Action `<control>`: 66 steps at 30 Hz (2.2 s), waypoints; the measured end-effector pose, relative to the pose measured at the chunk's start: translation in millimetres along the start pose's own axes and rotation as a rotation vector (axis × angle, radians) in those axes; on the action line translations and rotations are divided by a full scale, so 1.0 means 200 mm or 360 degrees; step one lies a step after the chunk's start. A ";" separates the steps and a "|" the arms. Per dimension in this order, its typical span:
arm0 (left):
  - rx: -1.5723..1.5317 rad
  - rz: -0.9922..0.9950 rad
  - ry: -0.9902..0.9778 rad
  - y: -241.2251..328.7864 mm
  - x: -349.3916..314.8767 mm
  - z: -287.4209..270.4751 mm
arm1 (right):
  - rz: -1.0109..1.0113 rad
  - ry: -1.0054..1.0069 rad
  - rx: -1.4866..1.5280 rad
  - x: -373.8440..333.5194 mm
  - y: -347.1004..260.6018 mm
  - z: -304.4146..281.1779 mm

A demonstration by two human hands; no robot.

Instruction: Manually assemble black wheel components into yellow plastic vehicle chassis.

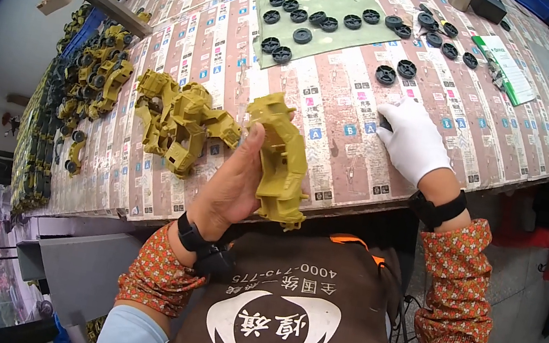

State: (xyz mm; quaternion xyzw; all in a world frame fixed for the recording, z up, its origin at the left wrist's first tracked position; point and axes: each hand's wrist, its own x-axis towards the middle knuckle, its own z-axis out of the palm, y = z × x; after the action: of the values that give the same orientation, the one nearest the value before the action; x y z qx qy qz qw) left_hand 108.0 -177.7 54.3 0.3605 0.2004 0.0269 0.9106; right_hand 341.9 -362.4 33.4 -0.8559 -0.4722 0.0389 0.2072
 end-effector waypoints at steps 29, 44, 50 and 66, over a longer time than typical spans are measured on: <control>0.0793 0.0464 -0.0039 -0.17 -0.03 0.10 | 0.0456 0.0369 0.1820 -0.34 -0.63 0.05; 0.1177 0.0525 -0.0167 -0.23 0.03 0.00 | 0.0058 0.0534 0.0801 -0.31 -0.71 -0.04; 0.0742 0.0110 -0.0014 -0.11 0.05 -0.03 | -0.0081 0.0195 0.0795 -0.08 -0.40 0.07; 0.0076 0.0211 0.0286 0.02 0.03 -0.22 | -0.0039 0.0253 -0.0550 0.48 0.06 0.11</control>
State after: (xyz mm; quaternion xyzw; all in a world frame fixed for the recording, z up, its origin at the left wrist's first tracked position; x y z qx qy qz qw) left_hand 97.6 -145.3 24.7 0.3908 0.2573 0.1146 0.8763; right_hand 398.2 -282.0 21.0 -0.8734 -0.4643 -0.1131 0.0943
